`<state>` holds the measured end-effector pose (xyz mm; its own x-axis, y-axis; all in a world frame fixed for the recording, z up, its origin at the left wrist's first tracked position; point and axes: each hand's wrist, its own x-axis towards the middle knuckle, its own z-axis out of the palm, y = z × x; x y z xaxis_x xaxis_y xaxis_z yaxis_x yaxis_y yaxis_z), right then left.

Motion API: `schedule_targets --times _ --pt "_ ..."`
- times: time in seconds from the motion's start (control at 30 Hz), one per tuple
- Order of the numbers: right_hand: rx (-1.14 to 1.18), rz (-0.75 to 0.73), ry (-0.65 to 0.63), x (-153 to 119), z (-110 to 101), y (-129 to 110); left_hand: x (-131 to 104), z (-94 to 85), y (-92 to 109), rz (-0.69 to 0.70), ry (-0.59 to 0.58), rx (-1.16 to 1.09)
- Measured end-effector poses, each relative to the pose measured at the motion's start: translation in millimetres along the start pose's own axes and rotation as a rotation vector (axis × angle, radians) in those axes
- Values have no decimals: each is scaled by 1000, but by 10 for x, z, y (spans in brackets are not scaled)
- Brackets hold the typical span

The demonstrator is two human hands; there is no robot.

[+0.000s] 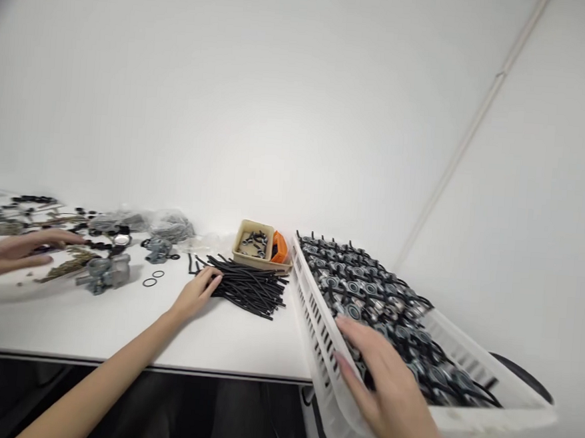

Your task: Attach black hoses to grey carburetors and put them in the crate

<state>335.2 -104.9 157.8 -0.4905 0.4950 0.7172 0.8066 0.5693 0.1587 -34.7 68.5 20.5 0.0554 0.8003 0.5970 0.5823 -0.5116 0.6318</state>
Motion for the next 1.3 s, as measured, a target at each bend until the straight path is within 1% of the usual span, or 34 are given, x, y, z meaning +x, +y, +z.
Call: schedule_targets --times 0.07,0.1,0.13,0.17,0.23,0.27,0.33,0.4,0.47,0.53,0.6,0.63,0.7,0.8,0.87,0.97,1.07,1.13,1.2,1.3 --pt "69 -128 81 63 105 -327 3 -4 7 -7 16 16" --pt "111 -187 125 107 183 -480 5 -4 6 -9 24 25" --pt "154 -217 140 159 286 -615 8 -3 3 -10 31 34" --pt "195 -235 138 222 418 -726 10 -2 -1 -10 37 41" --pt "291 -201 117 376 776 -861 12 2 -8 -8 52 53" --pt "343 -159 123 466 998 -885 13 4 -9 -7 60 59" --pt "440 -63 124 665 1494 -861 11 5 -8 -1 73 71" --pt "506 48 126 867 1998 -775 11 2 -5 8 83 84" --pt "521 122 126 1037 2437 -668 15 -4 -4 17 95 101" --pt "507 153 118 1147 2769 -569 23 -7 -7 20 116 123" --pt "487 174 106 1184 2982 -490 31 0 -8 20 137 149" --pt "483 179 99 1178 3048 -460 34 6 -8 17 146 165" --pt "478 176 81 1133 3113 -419 44 15 -6 -3 169 219" --pt "473 167 61 1051 3100 -396 82 -39 -27 -75 213 347" --pt "477 187 61 1026 3062 -401 135 -166 -85 -147 239 450" --pt "485 236 60 1034 3017 -426 249 -486 -261 -281 246 635" --pt "488 260 50 1055 3005 -454 362 -828 -495 -399 162 820" --pt "495 264 45 1058 3005 -464 412 -984 -638 -446 95 924" --pt "503 273 43 1052 3005 -466 435 -1062 -749 -476 30 994" --pt "505 287 29 1036 3004 -459 426 -1079 -848 -489 -41 1044"
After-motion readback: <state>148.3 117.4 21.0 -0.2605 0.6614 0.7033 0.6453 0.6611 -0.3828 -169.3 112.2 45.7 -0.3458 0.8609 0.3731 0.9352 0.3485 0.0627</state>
